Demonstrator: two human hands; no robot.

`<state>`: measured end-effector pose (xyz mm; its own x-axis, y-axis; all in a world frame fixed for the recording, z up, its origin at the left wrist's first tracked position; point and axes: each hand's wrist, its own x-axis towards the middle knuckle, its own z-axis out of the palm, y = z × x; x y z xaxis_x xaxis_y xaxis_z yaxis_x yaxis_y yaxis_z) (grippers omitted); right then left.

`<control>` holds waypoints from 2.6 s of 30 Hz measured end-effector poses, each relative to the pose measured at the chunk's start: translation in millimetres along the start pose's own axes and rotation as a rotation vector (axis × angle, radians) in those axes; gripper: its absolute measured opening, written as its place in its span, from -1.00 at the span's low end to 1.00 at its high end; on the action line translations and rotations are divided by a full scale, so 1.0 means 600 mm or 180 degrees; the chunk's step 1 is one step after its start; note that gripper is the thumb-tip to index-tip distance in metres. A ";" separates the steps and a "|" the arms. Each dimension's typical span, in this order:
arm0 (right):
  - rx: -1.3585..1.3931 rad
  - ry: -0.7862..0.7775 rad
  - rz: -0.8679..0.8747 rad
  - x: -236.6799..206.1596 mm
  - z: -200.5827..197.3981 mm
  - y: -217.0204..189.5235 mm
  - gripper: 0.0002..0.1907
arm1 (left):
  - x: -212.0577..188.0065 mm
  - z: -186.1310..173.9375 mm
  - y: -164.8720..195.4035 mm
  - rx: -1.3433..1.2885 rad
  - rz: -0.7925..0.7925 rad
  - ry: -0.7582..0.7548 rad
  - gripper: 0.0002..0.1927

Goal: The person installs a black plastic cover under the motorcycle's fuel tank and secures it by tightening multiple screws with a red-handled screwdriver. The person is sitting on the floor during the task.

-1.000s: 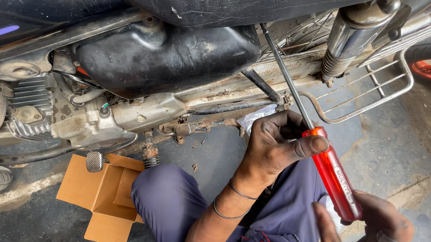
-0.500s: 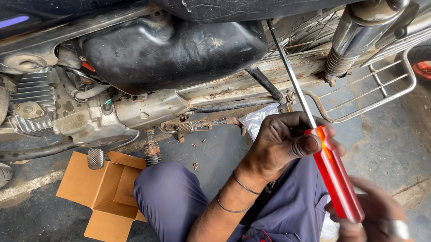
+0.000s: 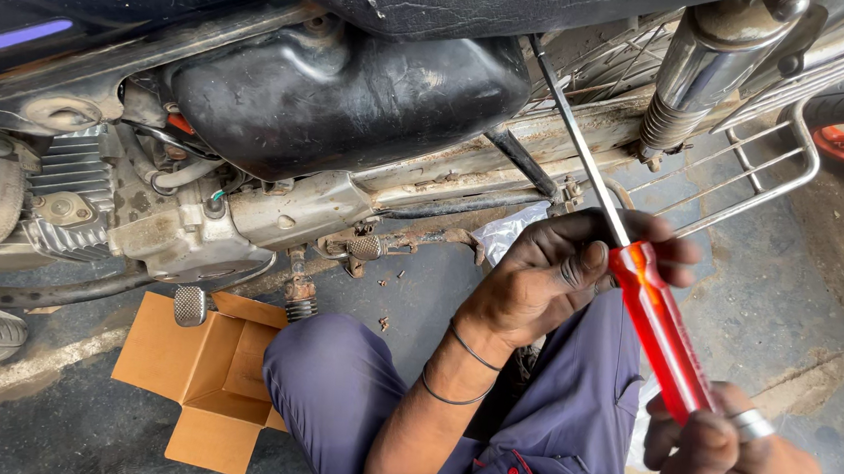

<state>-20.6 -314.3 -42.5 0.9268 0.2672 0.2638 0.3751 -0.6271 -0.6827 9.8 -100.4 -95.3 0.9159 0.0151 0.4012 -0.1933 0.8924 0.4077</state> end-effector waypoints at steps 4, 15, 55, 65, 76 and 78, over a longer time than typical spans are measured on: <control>0.0533 -0.0096 -0.0277 0.013 0.010 -0.007 -0.24 | -0.003 -0.008 -0.014 0.0446 0.0291 0.0397 -0.72; -0.0797 -0.1005 -0.0416 0.039 -0.025 -0.022 -0.47 | -0.032 -0.032 0.040 0.3018 -0.0969 -0.0209 -0.71; -0.0938 -0.3056 0.0150 0.037 0.194 0.307 -0.61 | -0.367 -0.564 -0.120 0.4465 -0.3195 0.5082 -0.77; 0.0895 -0.3584 -0.0246 0.035 0.190 0.163 -0.57 | -0.310 -0.228 0.015 0.1065 0.0760 0.2991 -0.77; 0.0701 -0.2785 -0.0635 0.000 0.239 -0.008 -0.60 | -0.320 -0.053 0.173 0.0813 0.1923 0.2693 -0.76; 0.0668 -0.2717 -0.0768 -0.005 0.238 -0.023 -0.61 | -0.324 -0.053 0.180 0.0732 0.1929 0.2615 -0.77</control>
<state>-30.7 -202.2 -131.2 0.4648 0.8770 -0.1215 0.4690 -0.3602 -0.8064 -177.8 7.7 -155.3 0.5837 0.8101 -0.0553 -0.6833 0.5269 0.5054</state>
